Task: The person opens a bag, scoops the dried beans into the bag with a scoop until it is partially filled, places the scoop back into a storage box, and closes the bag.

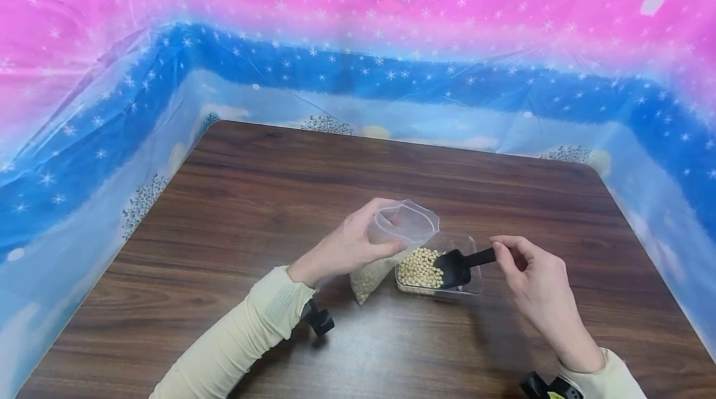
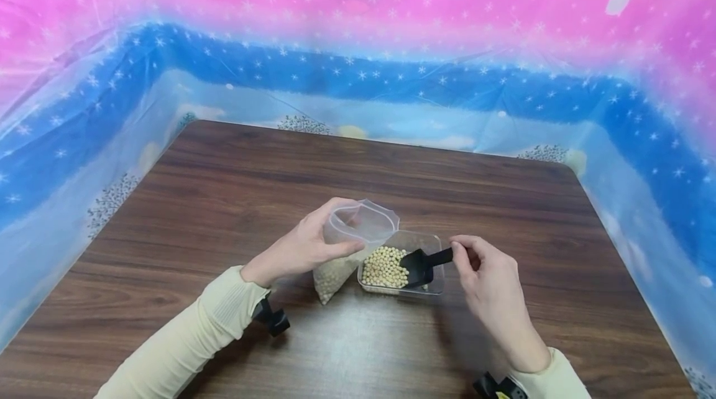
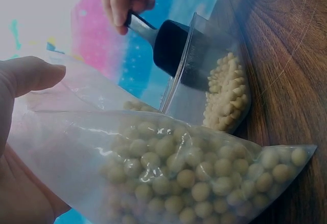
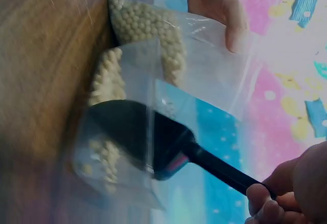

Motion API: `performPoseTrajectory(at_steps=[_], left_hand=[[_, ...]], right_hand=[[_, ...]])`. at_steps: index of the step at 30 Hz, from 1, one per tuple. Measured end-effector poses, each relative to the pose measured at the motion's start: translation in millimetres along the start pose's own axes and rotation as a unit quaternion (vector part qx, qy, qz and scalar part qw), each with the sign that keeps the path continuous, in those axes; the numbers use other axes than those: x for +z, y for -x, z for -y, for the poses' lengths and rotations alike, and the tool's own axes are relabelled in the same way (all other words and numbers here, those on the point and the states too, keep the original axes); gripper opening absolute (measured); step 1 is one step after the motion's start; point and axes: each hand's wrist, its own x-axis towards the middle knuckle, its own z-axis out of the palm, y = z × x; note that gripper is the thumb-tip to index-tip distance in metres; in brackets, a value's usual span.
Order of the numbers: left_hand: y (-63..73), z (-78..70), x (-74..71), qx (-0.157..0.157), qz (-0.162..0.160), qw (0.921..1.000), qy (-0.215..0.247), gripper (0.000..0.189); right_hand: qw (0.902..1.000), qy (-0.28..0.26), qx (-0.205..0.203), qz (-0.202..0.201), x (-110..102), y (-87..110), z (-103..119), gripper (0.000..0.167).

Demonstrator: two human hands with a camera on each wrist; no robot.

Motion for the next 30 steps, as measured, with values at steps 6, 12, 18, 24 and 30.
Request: performPoseTrajectory(at_steps=[6, 12, 18, 24, 30], left_hand=[[-0.3, 0.2, 0.0, 0.004, 0.002, 1.0, 0.001, 0.061], [-1.2, 1.4, 0.5, 0.002, 0.001, 1.0, 0.002, 0.061], [-1.2, 1.9, 0.2, 0.005, 0.001, 1.0, -0.003, 0.061], [-0.8, 1.7, 0.3, 0.006, 0.002, 0.9999, -0.008, 0.061], [-0.4, 1.5, 0.3, 0.007, 0.0, 1.0, -0.005, 0.06]], right_hand=[[0.9969, -0.058, 0.044, 0.03, 12.1, 2.0, -4.0, 0.013], [0.9768, -0.152, 0.096, 0.117, 20.2, -0.6, -13.0, 0.023], [0.9431, -0.24, 0.161, 0.165, 28.5, -2.5, -29.1, 0.031], [0.9237, -0.28, 0.208, 0.159, 32.3, -2.9, -41.7, 0.034], [0.8802, -0.363, 0.267, 0.148, 32.3, -5.0, -56.8, 0.035]])
